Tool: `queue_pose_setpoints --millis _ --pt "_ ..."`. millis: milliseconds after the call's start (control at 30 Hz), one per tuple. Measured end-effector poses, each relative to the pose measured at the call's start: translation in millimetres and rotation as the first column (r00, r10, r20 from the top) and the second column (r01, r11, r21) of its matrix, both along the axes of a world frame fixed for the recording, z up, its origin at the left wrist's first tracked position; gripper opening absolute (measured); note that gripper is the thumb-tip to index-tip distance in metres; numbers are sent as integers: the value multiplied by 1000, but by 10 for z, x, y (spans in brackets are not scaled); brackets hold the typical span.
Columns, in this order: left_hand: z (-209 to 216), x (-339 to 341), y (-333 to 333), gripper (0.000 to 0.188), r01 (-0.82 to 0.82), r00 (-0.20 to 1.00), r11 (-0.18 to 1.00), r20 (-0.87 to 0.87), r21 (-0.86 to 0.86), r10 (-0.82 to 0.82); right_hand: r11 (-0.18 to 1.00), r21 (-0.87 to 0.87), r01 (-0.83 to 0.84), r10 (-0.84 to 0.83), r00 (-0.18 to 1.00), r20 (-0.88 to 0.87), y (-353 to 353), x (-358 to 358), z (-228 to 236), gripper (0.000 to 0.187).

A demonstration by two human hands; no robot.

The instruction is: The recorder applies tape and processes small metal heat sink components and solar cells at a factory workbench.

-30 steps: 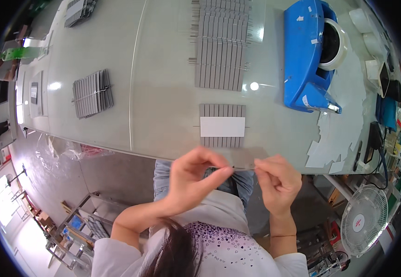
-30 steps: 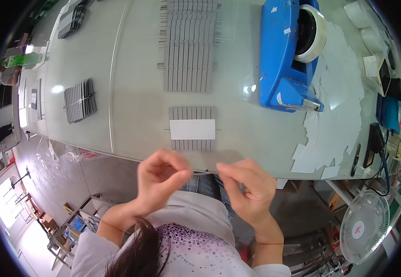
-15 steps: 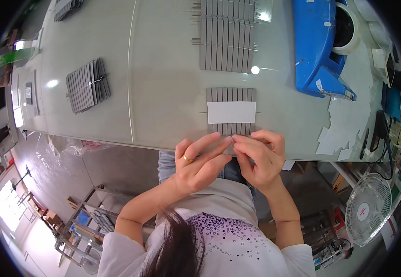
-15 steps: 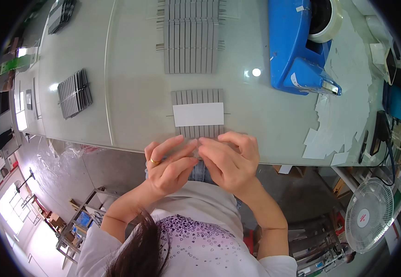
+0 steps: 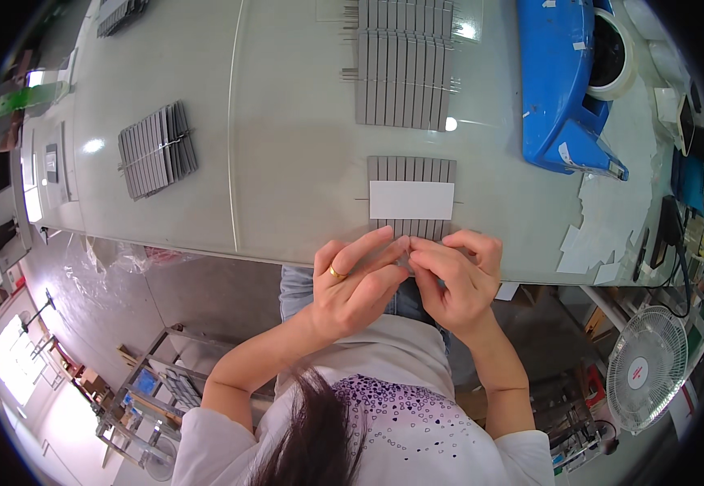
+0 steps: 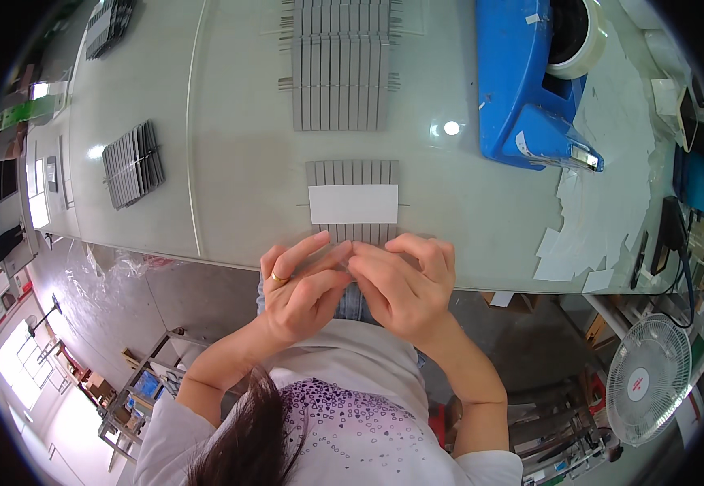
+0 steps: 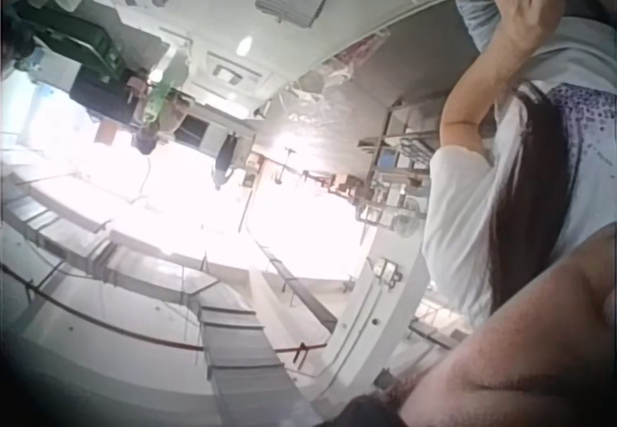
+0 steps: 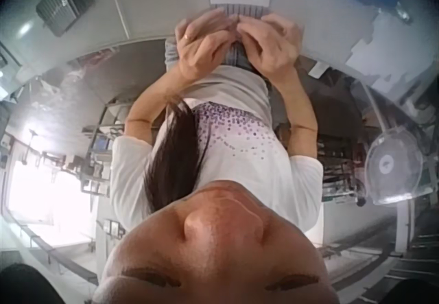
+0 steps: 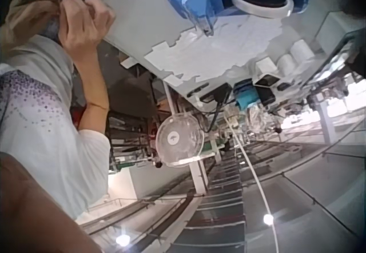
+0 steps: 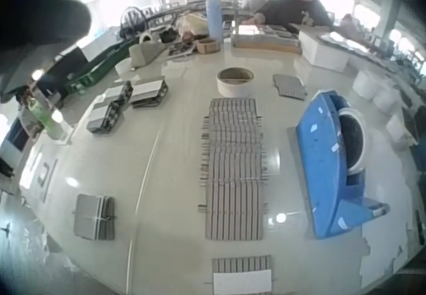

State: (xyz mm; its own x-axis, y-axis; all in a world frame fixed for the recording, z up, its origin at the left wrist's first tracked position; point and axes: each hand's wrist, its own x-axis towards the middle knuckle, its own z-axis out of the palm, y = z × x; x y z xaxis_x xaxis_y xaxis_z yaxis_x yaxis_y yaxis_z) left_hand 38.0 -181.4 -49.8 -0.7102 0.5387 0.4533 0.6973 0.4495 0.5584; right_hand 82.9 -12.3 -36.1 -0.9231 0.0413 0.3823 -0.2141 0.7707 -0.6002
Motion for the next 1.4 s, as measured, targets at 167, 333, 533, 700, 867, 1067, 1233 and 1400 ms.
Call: queue_pose_setpoints --millis 167,333,533,700,867,1067,1233,1400 --pt "13 -11 -30 23 18 1000 1000 22 22 -19 1000 13 3 -3 1000 -1 -14 0 34 21" --pt "-19 -24 -75 20 16 999 1000 -44 -7 -17 999 32 -12 12 1000 1 -30 -41 41 20" --pt "-16 -40 -82 20 30 999 1000 -25 -6 -30 999 51 -13 12 1000 3 -34 -44 40 19" --pt "-29 -39 -110 23 54 998 998 -16 -20 -54 999 44 -12 12 1000 -1 -33 -40 42 20" --pt "17 -50 -98 20 81 995 996 -58 -27 -83 999 34 7 -7 1000 -3 -8 11 82 21" --pt "4 -60 -37 13 136 985 989 -96 -59 -142 997 47 56 -54 998 -41 40 39 25 18" --pt "9 -45 -32 21 132 990 987 -44 -95 -136 997 58 50 -48 998 -45 50 25 14 18" --pt "-10 -66 -18 15 122 987 990 -98 -77 -129 999 30 40 -40 999 2 44 34 41 21"
